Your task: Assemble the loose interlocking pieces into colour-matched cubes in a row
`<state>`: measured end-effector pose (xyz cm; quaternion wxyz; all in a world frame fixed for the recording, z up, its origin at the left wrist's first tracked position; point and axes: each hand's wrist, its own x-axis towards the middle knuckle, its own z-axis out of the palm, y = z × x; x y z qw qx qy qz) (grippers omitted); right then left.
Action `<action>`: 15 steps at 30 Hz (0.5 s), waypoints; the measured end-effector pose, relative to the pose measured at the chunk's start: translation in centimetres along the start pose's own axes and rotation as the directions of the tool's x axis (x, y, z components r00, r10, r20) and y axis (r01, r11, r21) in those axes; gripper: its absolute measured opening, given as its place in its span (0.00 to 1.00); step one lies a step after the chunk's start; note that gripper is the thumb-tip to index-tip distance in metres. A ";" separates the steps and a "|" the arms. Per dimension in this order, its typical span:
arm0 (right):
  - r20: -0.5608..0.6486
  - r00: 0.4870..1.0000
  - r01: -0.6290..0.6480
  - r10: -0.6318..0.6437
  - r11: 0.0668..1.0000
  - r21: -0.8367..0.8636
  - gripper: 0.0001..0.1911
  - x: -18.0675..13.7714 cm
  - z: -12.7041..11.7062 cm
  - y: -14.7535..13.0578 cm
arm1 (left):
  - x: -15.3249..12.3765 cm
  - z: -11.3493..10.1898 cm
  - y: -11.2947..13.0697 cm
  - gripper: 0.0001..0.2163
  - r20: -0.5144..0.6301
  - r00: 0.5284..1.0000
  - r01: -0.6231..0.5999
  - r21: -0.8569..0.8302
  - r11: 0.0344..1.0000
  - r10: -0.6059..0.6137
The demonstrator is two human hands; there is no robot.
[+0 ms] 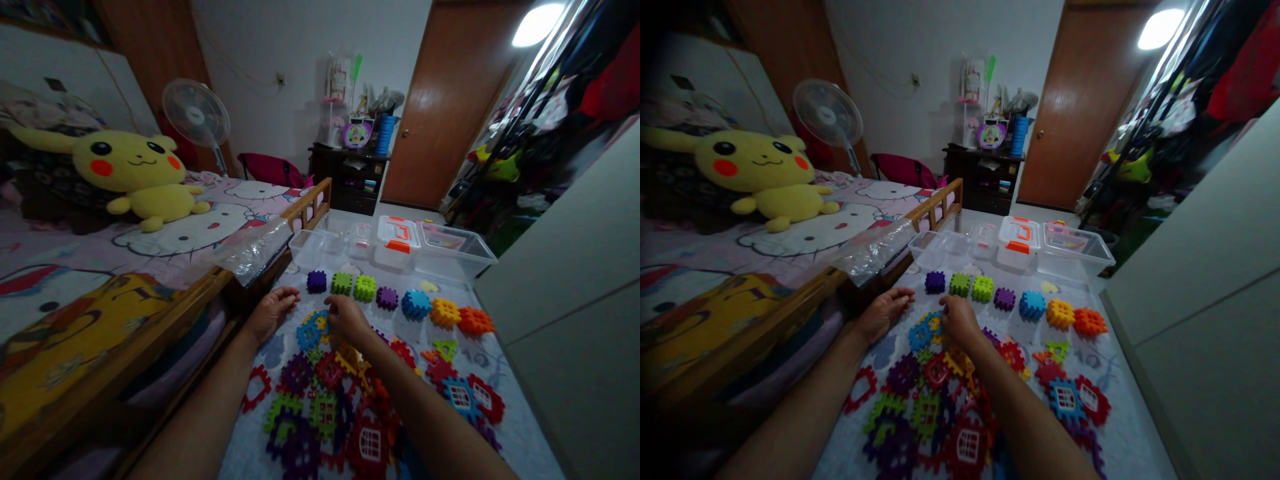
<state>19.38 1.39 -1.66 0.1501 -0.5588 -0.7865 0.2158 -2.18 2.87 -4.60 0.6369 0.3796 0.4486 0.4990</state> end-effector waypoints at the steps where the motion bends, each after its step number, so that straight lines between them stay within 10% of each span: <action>1: -0.001 1.000 -0.002 0.002 1.000 0.008 0.19 -0.2 -0.1 0.1 | 0.0 0.0 -0.1 0.16 0.004 1.000 -0.010 0.022 1.000 0.010; 15: -0.045 0.998 0.039 -0.035 0.995 0.090 0.06 -1.5 0.2 0.7 | -0.3 0.0 -0.6 0.14 0.060 0.995 -0.093 0.277 0.956 0.079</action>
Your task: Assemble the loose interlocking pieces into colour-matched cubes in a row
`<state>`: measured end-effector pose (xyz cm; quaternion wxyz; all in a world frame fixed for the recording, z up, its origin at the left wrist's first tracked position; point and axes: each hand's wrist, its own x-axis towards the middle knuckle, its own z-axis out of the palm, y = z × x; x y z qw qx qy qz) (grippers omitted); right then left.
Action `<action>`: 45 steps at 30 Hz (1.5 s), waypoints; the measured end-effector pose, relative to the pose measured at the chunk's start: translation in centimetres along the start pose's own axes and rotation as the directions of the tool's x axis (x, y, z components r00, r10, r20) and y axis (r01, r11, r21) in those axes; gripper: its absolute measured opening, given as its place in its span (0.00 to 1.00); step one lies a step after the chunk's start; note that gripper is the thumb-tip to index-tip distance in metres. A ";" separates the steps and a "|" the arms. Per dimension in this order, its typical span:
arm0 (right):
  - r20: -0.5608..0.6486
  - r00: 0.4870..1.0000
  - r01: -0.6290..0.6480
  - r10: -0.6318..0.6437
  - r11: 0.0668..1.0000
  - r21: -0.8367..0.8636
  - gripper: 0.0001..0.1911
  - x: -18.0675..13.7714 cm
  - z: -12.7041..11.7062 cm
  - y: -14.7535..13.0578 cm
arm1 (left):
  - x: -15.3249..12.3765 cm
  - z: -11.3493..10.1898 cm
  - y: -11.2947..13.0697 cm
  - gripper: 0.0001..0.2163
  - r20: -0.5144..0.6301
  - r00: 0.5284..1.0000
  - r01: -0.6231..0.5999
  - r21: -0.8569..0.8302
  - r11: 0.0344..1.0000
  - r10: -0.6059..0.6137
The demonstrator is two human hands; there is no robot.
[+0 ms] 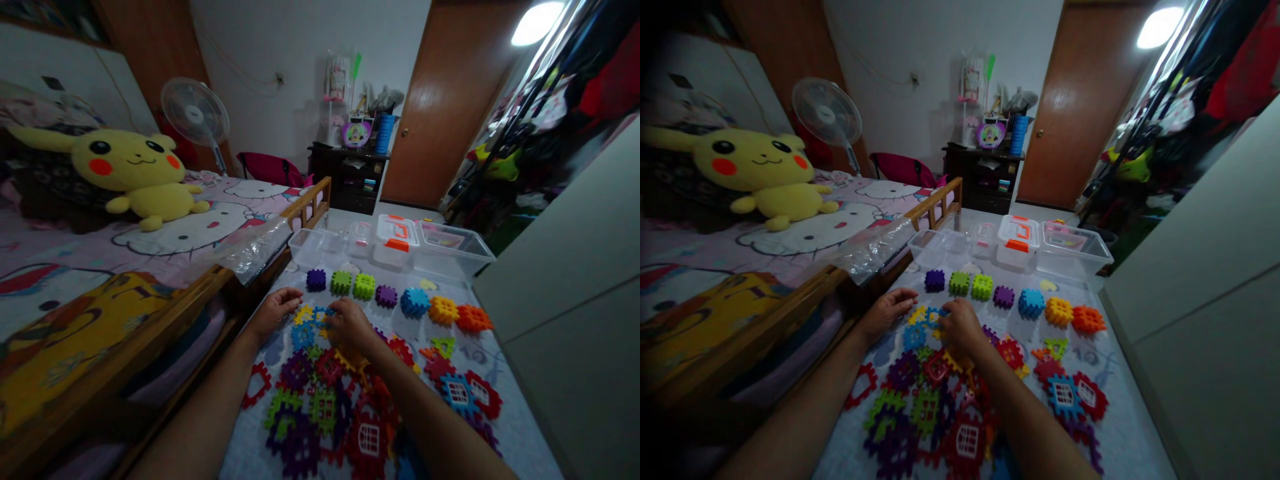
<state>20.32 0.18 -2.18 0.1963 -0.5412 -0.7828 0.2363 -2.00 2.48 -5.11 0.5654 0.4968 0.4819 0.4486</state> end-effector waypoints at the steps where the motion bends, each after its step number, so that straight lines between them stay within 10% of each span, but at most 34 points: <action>1: -0.010 1.000 0.006 -0.006 1.000 0.016 0.07 -0.2 -0.6 0.2 | 0.0 0.0 0.0 0.14 -0.002 1.000 0.003 0.003 1.000 -0.003; 8: -0.189 0.979 0.083 -0.081 0.997 0.004 0.10 -3.7 -4.6 2.7 | -0.1 0.2 0.2 0.14 -0.011 1.000 0.011 0.030 0.999 -0.011; 15: 0.082 0.984 0.172 -0.158 0.963 -0.206 0.14 -8.0 -5.3 3.3 | 0.0 0.3 0.3 0.14 -0.018 1.000 0.006 0.009 1.000 -0.006; 20: 0.052 0.987 0.158 -0.151 0.975 -0.156 0.17 -7.1 -6.0 2.3 | 0.1 0.0 0.0 0.15 -0.031 0.999 0.017 -0.024 1.000 -0.017; 30: 0.281 0.874 0.462 -0.398 0.858 -0.223 0.10 -1.3 -0.2 -3.8 | 0.1 0.1 -0.2 0.15 -0.045 0.999 0.002 -0.098 0.995 -0.006; 40: 0.255 0.902 0.412 -0.349 0.874 -0.260 0.10 -0.7 0.8 -4.6 | 0.1 0.2 -0.1 0.14 -0.042 0.999 0.011 -0.061 0.998 -0.013; 45: -0.030 0.996 0.081 -0.079 0.994 0.070 0.17 -1.5 -2.0 -1.7 | -0.1 0.4 0.2 0.14 -0.057 0.998 0.022 -0.040 0.999 -0.024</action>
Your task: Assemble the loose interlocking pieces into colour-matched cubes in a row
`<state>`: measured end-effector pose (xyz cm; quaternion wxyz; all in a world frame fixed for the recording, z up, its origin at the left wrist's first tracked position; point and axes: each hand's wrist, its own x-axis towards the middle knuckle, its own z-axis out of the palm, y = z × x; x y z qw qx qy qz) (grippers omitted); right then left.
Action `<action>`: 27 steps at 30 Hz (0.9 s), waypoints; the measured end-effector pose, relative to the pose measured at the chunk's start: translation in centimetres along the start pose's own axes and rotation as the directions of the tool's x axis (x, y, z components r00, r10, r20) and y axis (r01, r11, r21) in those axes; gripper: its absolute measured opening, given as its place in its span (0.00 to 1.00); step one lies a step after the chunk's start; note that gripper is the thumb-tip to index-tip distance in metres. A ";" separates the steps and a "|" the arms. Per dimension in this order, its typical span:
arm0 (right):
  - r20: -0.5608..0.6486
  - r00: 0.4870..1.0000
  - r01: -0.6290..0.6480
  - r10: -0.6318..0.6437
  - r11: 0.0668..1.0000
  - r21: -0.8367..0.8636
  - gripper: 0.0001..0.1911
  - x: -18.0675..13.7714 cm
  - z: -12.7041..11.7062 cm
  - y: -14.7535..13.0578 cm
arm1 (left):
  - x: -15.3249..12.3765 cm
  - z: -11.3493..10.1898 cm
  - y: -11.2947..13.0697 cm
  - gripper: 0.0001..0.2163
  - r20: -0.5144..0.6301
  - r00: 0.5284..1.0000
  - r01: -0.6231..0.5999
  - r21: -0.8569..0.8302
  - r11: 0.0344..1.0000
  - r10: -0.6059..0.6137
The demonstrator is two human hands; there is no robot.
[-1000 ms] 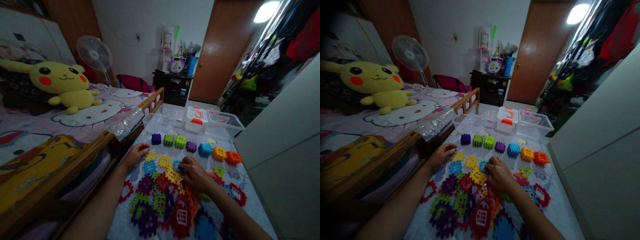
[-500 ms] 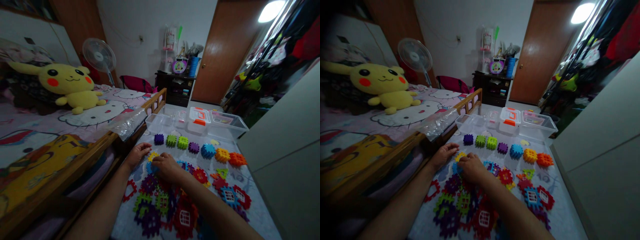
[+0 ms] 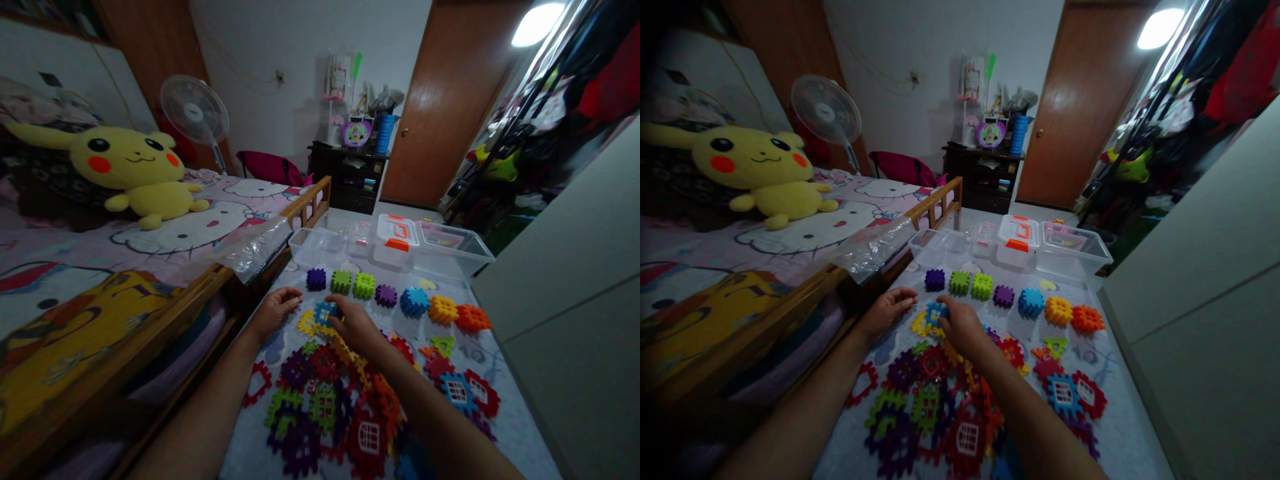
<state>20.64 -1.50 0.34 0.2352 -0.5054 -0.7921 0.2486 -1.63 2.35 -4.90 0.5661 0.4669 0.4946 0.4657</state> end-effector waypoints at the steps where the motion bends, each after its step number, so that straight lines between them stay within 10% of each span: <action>1: -0.033 0.996 -0.084 0.086 0.995 0.057 0.20 -0.4 -1.0 0.8 | -0.1 0.0 0.1 0.13 0.000 1.000 0.002 0.009 1.000 -0.002; 10: 0.029 0.971 -0.241 0.239 0.966 0.098 0.15 -4.5 -4.0 6.2 | -0.1 0.1 0.1 0.14 0.003 1.000 -0.006 0.052 0.999 0.006; 27: 0.123 0.987 -0.060 0.108 0.937 -0.345 0.27 -4.8 -3.6 4.4 | -0.1 0.1 0.1 0.13 0.029 0.999 -0.019 0.077 0.997 0.017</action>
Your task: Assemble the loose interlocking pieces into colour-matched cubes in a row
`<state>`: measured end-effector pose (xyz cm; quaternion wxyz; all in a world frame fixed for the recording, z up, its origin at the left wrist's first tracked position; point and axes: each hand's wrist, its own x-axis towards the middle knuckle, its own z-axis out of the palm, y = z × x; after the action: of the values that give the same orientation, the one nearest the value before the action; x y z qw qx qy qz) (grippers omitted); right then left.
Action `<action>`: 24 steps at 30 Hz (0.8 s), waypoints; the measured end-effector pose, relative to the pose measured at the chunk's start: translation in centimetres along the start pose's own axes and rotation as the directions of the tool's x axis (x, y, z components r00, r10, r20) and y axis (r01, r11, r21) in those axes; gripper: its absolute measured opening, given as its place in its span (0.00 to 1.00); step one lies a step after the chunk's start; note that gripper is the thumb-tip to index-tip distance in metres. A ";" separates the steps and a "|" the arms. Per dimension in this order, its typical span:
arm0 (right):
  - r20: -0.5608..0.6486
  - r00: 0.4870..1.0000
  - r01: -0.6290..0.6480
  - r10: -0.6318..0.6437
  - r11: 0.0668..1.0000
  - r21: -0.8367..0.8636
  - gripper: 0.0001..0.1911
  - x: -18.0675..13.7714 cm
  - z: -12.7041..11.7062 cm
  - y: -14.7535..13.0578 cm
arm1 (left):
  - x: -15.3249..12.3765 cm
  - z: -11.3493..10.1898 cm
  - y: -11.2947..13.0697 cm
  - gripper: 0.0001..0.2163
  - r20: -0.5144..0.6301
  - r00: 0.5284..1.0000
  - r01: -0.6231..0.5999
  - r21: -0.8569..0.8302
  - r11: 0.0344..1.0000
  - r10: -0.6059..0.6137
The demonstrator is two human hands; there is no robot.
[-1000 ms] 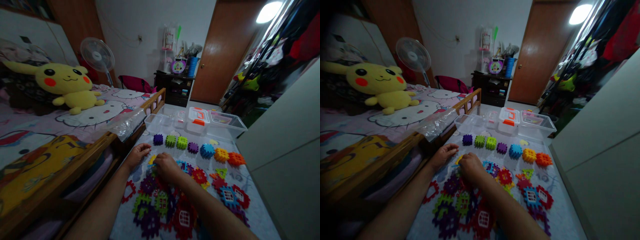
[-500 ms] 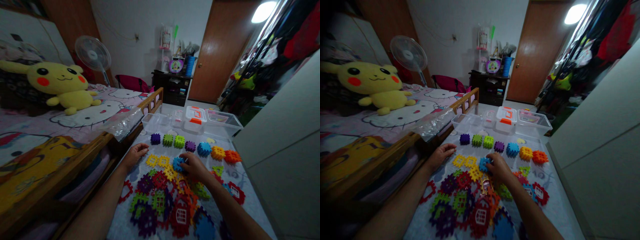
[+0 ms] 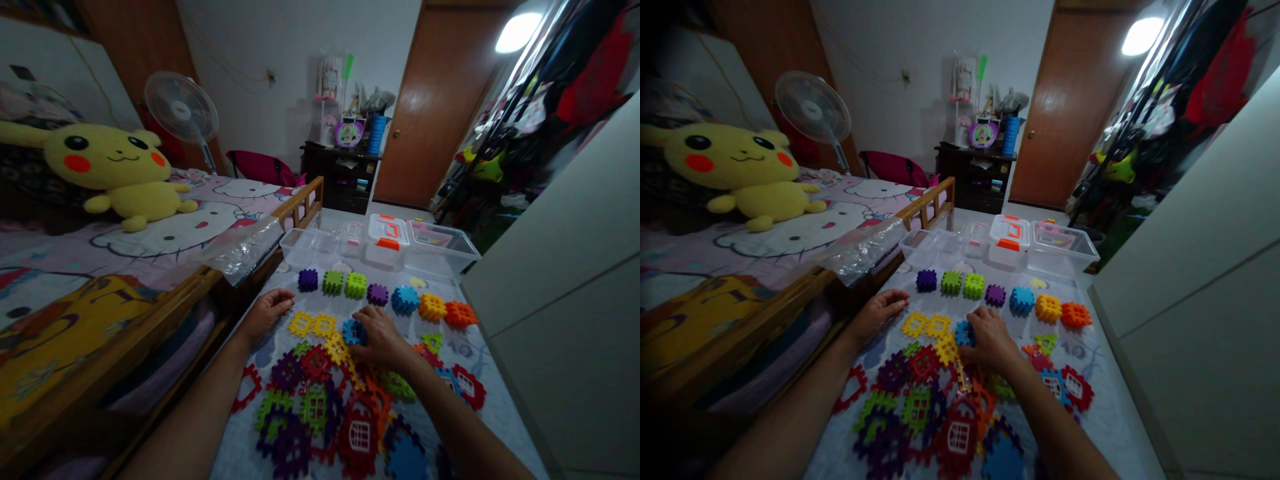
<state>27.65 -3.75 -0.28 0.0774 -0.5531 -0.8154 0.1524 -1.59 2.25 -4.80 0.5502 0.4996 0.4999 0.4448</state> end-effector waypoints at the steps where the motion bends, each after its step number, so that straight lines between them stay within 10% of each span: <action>1: 0.018 1.000 -0.004 0.004 1.000 -0.007 0.26 0.0 0.0 -0.2 | 0.0 0.0 0.1 0.14 -0.003 1.000 0.003 0.001 1.000 -0.003; 7: -0.048 0.999 -0.026 0.026 1.000 0.011 0.22 -0.2 -0.4 0.2 | -0.1 -0.1 0.1 0.16 -0.005 1.000 0.011 0.027 1.000 -0.011; 14: -0.249 0.956 -0.173 0.156 0.984 -0.046 0.25 -0.3 -6.6 8.1 | 0.3 -0.4 -0.8 0.17 -0.004 1.000 0.017 0.071 0.997 -0.017; 24: -0.043 0.977 -0.213 0.209 0.970 -0.116 0.26 0.9 -8.1 13.3 | 0.2 -0.6 -0.8 0.19 -0.009 1.000 0.029 0.051 0.998 -0.029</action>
<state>41.34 2.97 2.91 0.0401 -0.6425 -0.7584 0.1021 -2.15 2.39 -5.61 0.5414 0.5045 0.5206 0.4257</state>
